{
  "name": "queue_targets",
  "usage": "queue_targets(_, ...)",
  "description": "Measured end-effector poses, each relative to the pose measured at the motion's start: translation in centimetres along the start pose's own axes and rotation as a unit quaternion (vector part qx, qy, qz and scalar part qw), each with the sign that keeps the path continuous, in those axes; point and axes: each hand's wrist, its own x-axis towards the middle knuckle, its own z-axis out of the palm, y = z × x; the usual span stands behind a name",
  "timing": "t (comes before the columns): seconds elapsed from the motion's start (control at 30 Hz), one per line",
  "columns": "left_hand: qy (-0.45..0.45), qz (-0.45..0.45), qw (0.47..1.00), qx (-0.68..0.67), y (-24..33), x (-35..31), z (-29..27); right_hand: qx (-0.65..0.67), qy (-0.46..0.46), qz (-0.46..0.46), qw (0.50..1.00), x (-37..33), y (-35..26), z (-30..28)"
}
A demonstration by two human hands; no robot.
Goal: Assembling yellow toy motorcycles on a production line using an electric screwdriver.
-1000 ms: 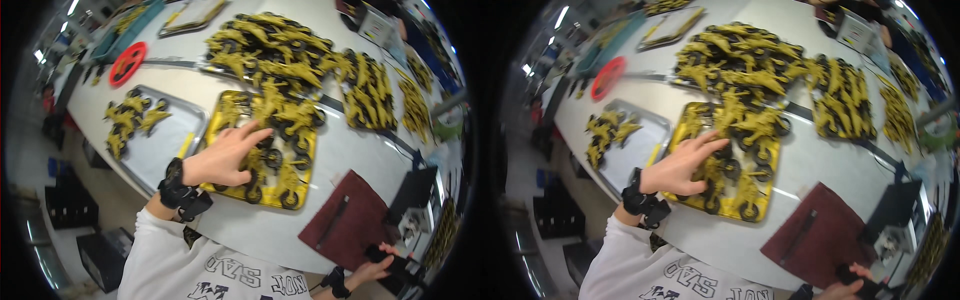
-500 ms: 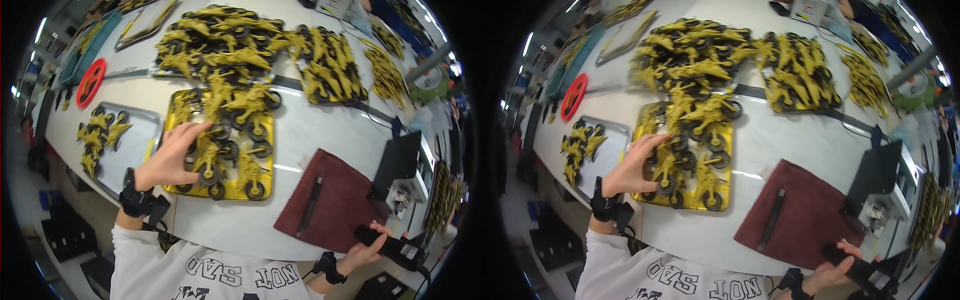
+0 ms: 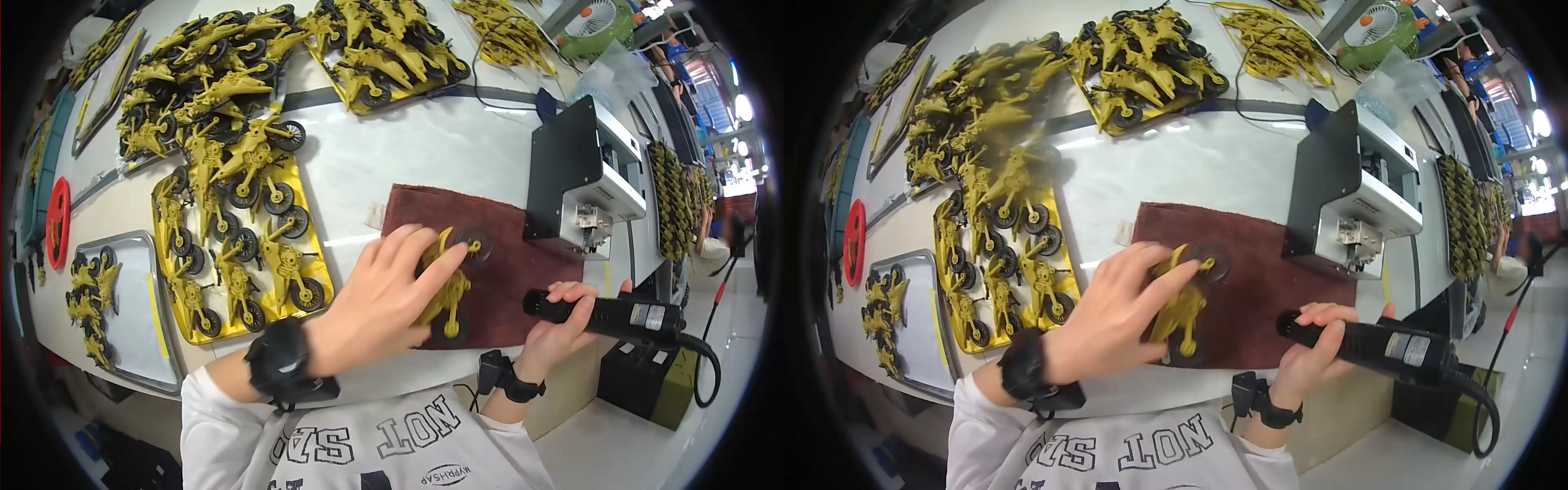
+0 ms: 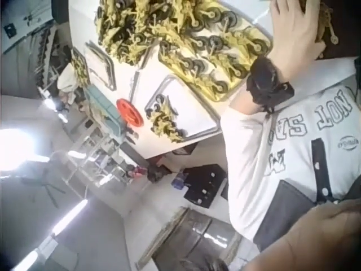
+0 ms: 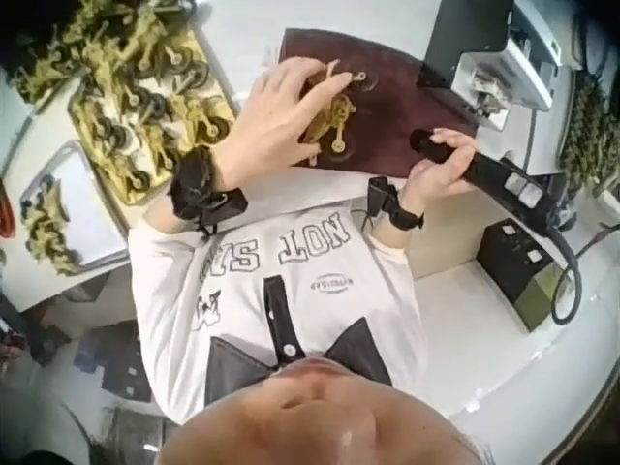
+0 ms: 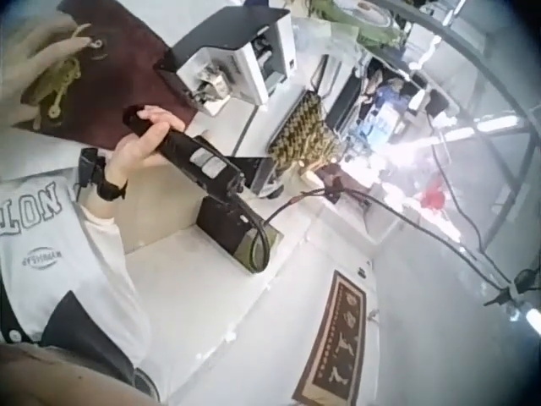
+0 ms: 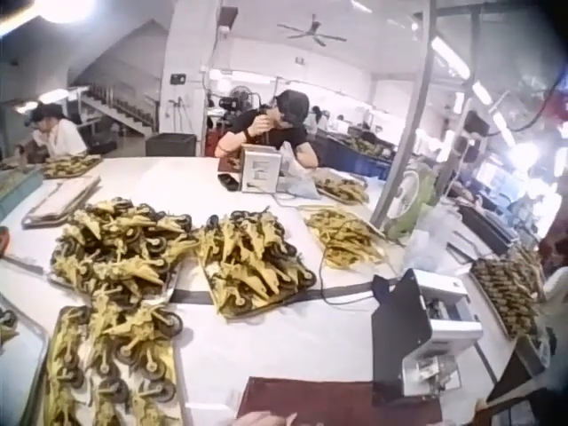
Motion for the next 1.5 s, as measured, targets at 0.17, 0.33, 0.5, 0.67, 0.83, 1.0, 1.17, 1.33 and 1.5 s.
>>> queue_targets(0.17,-0.097,-0.009,0.993,0.069,-1.6,0.5,2.5,-0.006,0.032,0.017,0.999,0.3,0.3,-0.3)
queue_targets(0.33,-0.097,-0.03,0.995,0.021,-1.0,-0.3,-0.1,0.013,0.009,0.009,1.0,0.2,1.1,0.4)
queue_targets(0.5,0.095,-0.055,0.993,0.033,-0.2,-8.2,-10.2,-0.013,0.025,0.053,0.998,-0.2,3.4,-1.9)
queue_targets(0.67,0.393,-0.298,0.748,0.444,-11.5,-26.3,-23.4,0.014,0.038,0.01,0.999,1.0,2.5,-4.0)
queue_targets(0.83,0.319,-0.636,0.585,0.389,-22.2,-62.1,-30.1,0.02,0.063,-0.007,0.998,-0.3,-2.1,4.8)
queue_targets(1.0,0.386,-0.697,0.584,0.158,-25.3,-62.7,-28.8,0.01,0.063,-0.005,0.998,0.4,-1.7,3.9)
queue_targets(1.17,0.404,-0.756,0.515,-0.02,-26.4,-58.5,-31.4,-0.012,0.064,0.011,0.998,0.2,-0.1,4.3)
queue_targets(1.33,0.461,-0.699,0.536,-0.113,-27.5,-60.7,-30.5,-0.023,0.054,0.02,0.998,0.6,0.8,4.9)
queue_targets(1.5,0.567,-0.591,0.525,-0.231,-23.9,-60.7,-31.2,-0.039,0.053,0.035,0.997,1.1,2.4,3.9)
